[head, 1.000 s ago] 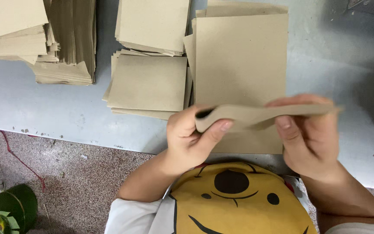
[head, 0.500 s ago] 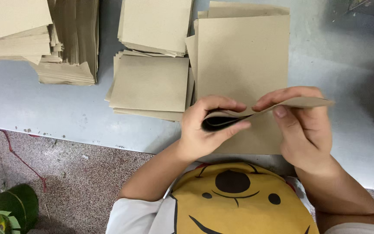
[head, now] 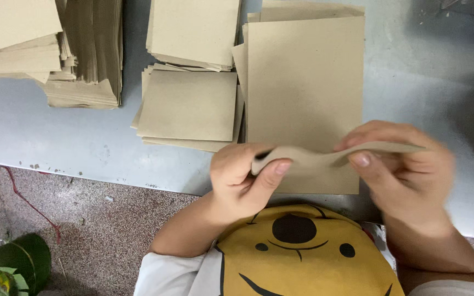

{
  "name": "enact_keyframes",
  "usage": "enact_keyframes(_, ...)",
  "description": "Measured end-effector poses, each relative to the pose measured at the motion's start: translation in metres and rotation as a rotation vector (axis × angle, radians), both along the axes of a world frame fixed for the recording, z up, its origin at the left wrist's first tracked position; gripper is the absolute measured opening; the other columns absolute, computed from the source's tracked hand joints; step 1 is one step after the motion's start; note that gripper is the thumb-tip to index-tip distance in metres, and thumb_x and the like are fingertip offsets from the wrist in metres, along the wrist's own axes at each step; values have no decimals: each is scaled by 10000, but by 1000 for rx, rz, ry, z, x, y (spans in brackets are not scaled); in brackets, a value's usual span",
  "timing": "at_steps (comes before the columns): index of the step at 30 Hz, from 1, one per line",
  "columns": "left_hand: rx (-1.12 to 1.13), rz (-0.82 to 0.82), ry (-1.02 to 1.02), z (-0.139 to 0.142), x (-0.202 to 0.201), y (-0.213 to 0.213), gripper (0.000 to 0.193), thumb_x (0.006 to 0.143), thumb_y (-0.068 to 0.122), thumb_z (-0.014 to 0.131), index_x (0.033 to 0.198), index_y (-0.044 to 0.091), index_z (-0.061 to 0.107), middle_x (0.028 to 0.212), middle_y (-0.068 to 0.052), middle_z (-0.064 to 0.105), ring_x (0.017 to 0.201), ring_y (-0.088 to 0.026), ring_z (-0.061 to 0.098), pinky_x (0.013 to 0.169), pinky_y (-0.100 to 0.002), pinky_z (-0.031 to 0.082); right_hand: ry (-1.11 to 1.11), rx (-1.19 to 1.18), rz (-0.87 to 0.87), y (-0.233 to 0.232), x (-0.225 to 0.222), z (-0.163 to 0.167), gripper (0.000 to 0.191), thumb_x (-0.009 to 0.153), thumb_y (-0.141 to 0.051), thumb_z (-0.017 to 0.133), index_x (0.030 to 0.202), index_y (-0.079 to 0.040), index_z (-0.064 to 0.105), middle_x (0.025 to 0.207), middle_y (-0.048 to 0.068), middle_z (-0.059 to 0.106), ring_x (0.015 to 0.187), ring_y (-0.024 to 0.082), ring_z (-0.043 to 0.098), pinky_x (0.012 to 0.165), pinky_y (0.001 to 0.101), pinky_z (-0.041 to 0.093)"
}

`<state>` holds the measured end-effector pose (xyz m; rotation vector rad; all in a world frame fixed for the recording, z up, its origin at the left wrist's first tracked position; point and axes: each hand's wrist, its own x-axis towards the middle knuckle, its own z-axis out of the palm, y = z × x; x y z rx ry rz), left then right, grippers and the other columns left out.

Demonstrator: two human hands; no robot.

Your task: The person folds kraft paper sheets one at a time on a workbench, creasing each sheet in half by hand and stacking the folded pieces to the side. At the end, the person gathers the folded stack and secures it with a rubber band.

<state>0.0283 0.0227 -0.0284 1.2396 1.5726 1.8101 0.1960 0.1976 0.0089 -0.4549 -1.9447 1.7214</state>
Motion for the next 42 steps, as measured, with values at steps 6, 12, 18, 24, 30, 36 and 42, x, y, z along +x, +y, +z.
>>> enact_keyframes(6,-144,-237,281,32,11,-3,75,1023,116,670,1092,94,652,908,-111,721,748,-255,697,665,-370,551,-325,807,362,16,-28,67,410,720,-375,766,987,-72,694,918,107,713,848,276,672,743,381,490)
enact_keyframes(12,-427,-433,549,36,-3,-20,180,1042,283,681,978,116,659,659,-81,619,597,-272,638,506,-438,442,-210,795,286,43,41,-18,111,850,-247,777,859,-149,727,742,39,681,710,260,665,626,378,489)
enact_keyframes(18,-416,-152,502,41,-42,-78,282,991,91,577,1246,101,698,912,-60,756,568,-179,627,512,-336,464,-158,356,-17,84,45,-22,71,1022,-233,655,988,-173,668,903,41,718,785,196,688,752,320,522)
enact_keyframes(24,-466,425,812,31,-94,-107,525,866,-126,513,1290,126,691,1328,-87,707,1305,-300,658,1125,-407,528,-284,998,494,24,-4,-11,533,752,-568,746,1100,-167,699,1163,27,678,1136,289,623,965,440,473)
enact_keyframes(30,-741,268,899,-40,-116,-95,576,791,-81,584,1262,207,747,1404,-75,683,1389,-343,572,1141,-490,457,-445,929,599,3,-14,-23,393,745,-408,769,1027,-144,699,1258,18,637,1185,272,565,946,432,475)
enact_keyframes(36,-780,231,1057,-15,-101,-84,594,734,113,677,1328,120,687,1394,-166,628,1327,-378,554,1110,-599,396,-443,813,619,10,-21,-19,357,720,-403,785,968,-150,740,1252,2,654,1150,283,572,922,399,488)
enact_keyframes(42,-342,-156,707,11,-48,-48,359,842,313,837,1105,115,693,1210,-54,685,1206,-283,637,1002,-462,523,-447,744,648,14,-22,-21,272,697,-406,816,841,-183,754,1252,1,658,1156,279,583,930,408,494)
